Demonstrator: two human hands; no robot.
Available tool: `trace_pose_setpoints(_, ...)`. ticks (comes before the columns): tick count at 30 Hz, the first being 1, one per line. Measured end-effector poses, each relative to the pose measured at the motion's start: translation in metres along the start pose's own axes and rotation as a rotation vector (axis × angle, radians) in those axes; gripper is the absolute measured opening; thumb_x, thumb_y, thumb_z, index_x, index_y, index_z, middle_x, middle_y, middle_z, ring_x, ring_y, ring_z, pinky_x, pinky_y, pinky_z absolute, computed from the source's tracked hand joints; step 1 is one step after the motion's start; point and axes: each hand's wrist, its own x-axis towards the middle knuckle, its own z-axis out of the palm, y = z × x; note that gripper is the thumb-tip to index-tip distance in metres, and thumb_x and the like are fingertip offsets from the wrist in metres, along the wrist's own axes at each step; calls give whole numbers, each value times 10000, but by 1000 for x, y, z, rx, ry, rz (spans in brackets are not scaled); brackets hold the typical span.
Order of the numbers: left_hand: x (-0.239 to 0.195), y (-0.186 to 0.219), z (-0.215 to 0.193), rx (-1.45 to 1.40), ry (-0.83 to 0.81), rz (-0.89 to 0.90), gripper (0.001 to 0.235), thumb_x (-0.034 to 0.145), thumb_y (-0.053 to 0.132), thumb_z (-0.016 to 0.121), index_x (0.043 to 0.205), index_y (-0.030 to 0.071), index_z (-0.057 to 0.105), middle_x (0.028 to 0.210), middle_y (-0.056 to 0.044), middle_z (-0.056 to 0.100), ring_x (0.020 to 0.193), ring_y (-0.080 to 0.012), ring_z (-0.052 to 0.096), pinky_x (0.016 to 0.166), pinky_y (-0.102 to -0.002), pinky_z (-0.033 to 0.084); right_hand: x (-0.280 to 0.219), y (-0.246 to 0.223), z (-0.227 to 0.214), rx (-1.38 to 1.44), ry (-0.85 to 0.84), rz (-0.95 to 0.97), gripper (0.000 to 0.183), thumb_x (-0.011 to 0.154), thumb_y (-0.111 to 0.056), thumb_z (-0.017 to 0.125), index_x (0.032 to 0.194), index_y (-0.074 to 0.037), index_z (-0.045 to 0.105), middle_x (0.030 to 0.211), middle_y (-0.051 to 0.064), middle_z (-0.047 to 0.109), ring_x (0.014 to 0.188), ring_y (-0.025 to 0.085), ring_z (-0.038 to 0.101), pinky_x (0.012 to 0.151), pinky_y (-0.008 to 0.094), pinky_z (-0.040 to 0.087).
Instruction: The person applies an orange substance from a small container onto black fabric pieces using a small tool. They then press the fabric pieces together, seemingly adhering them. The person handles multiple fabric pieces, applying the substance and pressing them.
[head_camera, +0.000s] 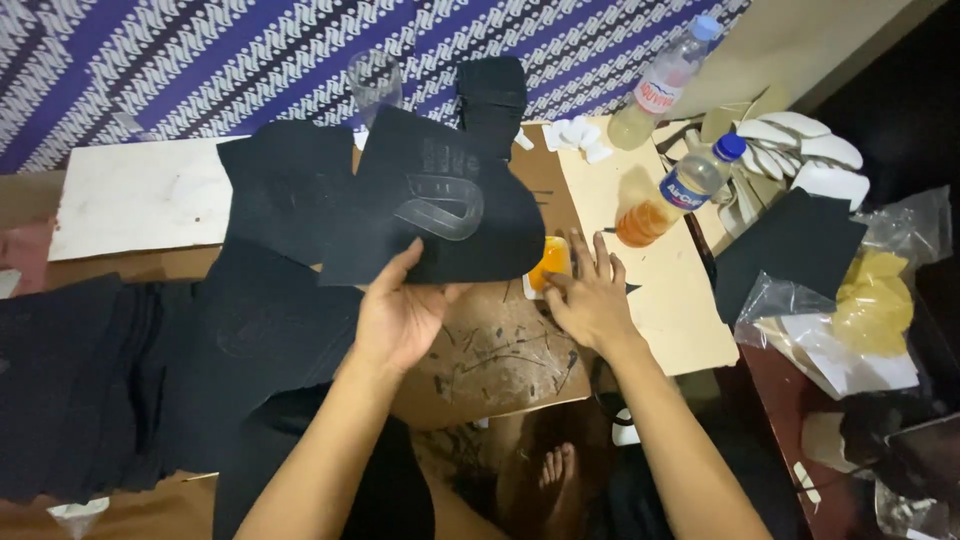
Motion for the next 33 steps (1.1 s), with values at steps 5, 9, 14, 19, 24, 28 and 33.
trace_pose_setpoints(5,-5,-4,9,-44,-13,52,340,1018,161,613,1193,-126,661,1265,-326,680,1046,-418,728,914,-354,600,-17,8,-6,6,288,-86,375,923,-432,494,1155,-315,763,1600,91,391,1533,371,262,1125,534,308)
trace_pose_setpoints(9,-20,1,31,26,-20,79,335,1019,215,621,1186,-67,690,1276,-294,691,1081,-344,720,977,-366,579,-32,10,3,-56,290,-110,362,916,-479,480,1080,-340,772,1518,49,468,1491,331,337,1089,516,332)
trace_pose_setpoints(14,-25,-1,33,-227,-16,7,564,945,388,708,1159,-133,676,1276,-386,644,1144,-440,680,1011,-473,566,-44,12,11,26,367,-79,397,938,-509,468,1150,-281,715,1482,86,489,1473,325,360,1085,518,336)
trace_pose_setpoints(19,-22,-9,33,-95,28,80,432,986,270,668,1178,-117,667,1267,-323,682,1063,-371,722,952,-408,582,-48,9,11,15,384,-59,365,926,-482,503,1164,-257,665,1456,91,501,1443,326,393,1068,513,355)
trace_pose_setpoints(24,-21,-20,29,44,131,233,252,930,136,745,1150,12,739,1224,-199,746,1034,-344,740,836,-423,607,-52,8,10,-84,355,-22,377,906,-477,510,1102,-233,719,1484,63,510,1454,296,393,1071,487,355)
trace_pose_setpoints(28,-20,-22,25,48,51,228,441,975,202,664,1352,-18,596,1492,-225,547,1305,-410,566,1034,-526,509,-70,-12,-42,334,568,-108,271,975,-331,559,1022,-83,659,1437,131,505,1400,359,448,1062,487,393)
trace_pose_setpoints(33,-22,-57,21,-16,-52,205,573,1024,247,589,1521,-1,452,1617,-254,381,1474,-452,376,1177,-624,345,-80,-28,-82,1272,539,-165,720,1036,-233,481,1600,-106,53,1452,339,333,1307,569,492,1034,625,446)
